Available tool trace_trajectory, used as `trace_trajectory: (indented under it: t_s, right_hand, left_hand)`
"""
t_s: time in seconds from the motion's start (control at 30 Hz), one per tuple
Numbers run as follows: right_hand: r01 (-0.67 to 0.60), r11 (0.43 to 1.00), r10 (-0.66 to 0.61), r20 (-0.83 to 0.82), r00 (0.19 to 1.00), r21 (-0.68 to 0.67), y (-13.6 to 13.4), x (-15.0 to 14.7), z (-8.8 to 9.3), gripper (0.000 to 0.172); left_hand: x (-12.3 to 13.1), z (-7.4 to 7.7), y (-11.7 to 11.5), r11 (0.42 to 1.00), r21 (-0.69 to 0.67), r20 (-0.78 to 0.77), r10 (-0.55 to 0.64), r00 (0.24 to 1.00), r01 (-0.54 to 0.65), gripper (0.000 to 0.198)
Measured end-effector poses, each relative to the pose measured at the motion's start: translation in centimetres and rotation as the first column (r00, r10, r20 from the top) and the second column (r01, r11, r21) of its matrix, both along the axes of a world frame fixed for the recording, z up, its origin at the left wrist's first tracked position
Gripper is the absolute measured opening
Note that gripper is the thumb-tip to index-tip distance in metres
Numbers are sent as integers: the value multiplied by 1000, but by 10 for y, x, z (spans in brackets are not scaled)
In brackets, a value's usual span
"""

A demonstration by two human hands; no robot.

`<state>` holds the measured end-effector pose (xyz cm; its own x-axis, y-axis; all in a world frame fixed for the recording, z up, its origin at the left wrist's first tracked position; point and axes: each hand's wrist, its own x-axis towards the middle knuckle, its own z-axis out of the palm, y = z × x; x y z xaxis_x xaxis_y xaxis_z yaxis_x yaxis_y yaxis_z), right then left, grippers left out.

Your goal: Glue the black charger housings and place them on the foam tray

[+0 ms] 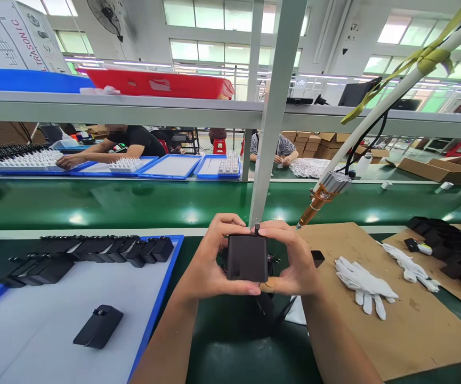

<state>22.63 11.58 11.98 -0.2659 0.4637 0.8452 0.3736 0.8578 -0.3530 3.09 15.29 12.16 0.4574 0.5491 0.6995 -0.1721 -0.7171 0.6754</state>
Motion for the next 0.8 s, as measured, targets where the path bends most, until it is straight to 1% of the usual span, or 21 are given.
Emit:
trace_trajectory:
  t_s: [0.1, 0.2, 0.3, 0.4, 0.53, 0.67, 0.8]
  right_hand:
    - [-24, 999, 24, -29, 999, -26, -1, -2, 1, 70]
    - [-15, 1000, 14, -49, 999, -23, -3, -2, 3, 69]
    - [-12, 1000, 12, -31, 999, -8, -4, -2, 3, 69]
    - [-36, 999, 37, -40, 999, 13, -4, -1, 2, 69]
    - [-42, 997, 46, -67, 997, 58, -7, -2, 2, 67]
    - [-18, 994, 27, -87, 996, 106, -14, -6, 3, 63]
    - [-19, 991, 33, -105, 994, 133, -16, -8, 3, 61]
  left_hand:
    - [5, -2, 1, 987, 128, 79, 92, 993, -102, 71]
    - [8, -3, 0, 962, 219, 142, 136, 980, -165, 72]
    - [8, -2, -3, 937, 275, 153, 180, 972, -217, 70]
    - [7, 0, -6, 923, 292, 152, 213, 965, -250, 71]
    - [9, 2, -11, 924, 293, 154, 210, 966, -247, 69]
    - [11, 6, -17, 934, 293, 164, 160, 973, -203, 68]
    - [12, 6, -18, 951, 259, 175, 124, 977, -167, 71]
